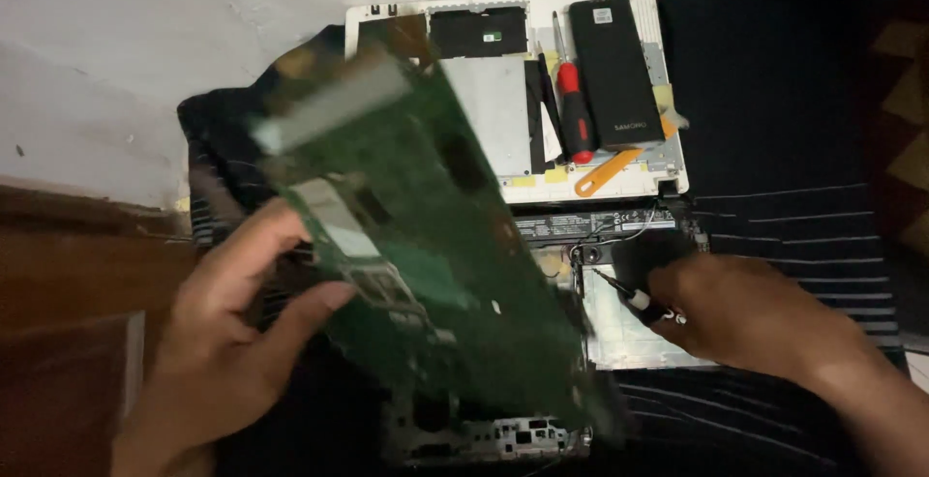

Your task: Positioning a motherboard into a laptop case and using a screwdriver to secure components and labels.

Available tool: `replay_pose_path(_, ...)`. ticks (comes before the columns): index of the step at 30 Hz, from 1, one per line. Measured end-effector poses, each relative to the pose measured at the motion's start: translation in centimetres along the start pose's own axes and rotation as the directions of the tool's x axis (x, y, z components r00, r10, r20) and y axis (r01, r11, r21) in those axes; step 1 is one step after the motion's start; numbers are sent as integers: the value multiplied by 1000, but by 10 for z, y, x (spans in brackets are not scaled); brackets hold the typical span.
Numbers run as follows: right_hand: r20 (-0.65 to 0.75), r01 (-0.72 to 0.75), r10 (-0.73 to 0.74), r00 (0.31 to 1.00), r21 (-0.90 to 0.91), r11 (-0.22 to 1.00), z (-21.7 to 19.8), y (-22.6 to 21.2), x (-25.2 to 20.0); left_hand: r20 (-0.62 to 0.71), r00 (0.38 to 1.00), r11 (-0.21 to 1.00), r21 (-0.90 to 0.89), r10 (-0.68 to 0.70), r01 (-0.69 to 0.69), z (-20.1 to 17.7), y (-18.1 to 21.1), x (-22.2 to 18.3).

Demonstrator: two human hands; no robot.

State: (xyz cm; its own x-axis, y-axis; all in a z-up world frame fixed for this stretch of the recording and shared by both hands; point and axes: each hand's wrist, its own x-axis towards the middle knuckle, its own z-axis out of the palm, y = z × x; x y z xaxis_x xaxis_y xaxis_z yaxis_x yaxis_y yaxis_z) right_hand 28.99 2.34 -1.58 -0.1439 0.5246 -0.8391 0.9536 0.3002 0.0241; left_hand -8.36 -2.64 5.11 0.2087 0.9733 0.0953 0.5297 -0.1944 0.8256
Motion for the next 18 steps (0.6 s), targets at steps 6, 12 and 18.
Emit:
replay_pose_path(6,-217,-24,14,976,-40,999,3,2,-2,-264,936,964,67,-232,258,2,-26,-15)
replay_pose_path(12,-731,463,-233,641,127,877,2,-3,-10,-216,945,895,-425,-244,134,17,-22,5)
replay_pose_path(18,-780,829,-334,530,394,397,-2,-40,-7,-92,995,406,-909,33,-97,44,-34,29)
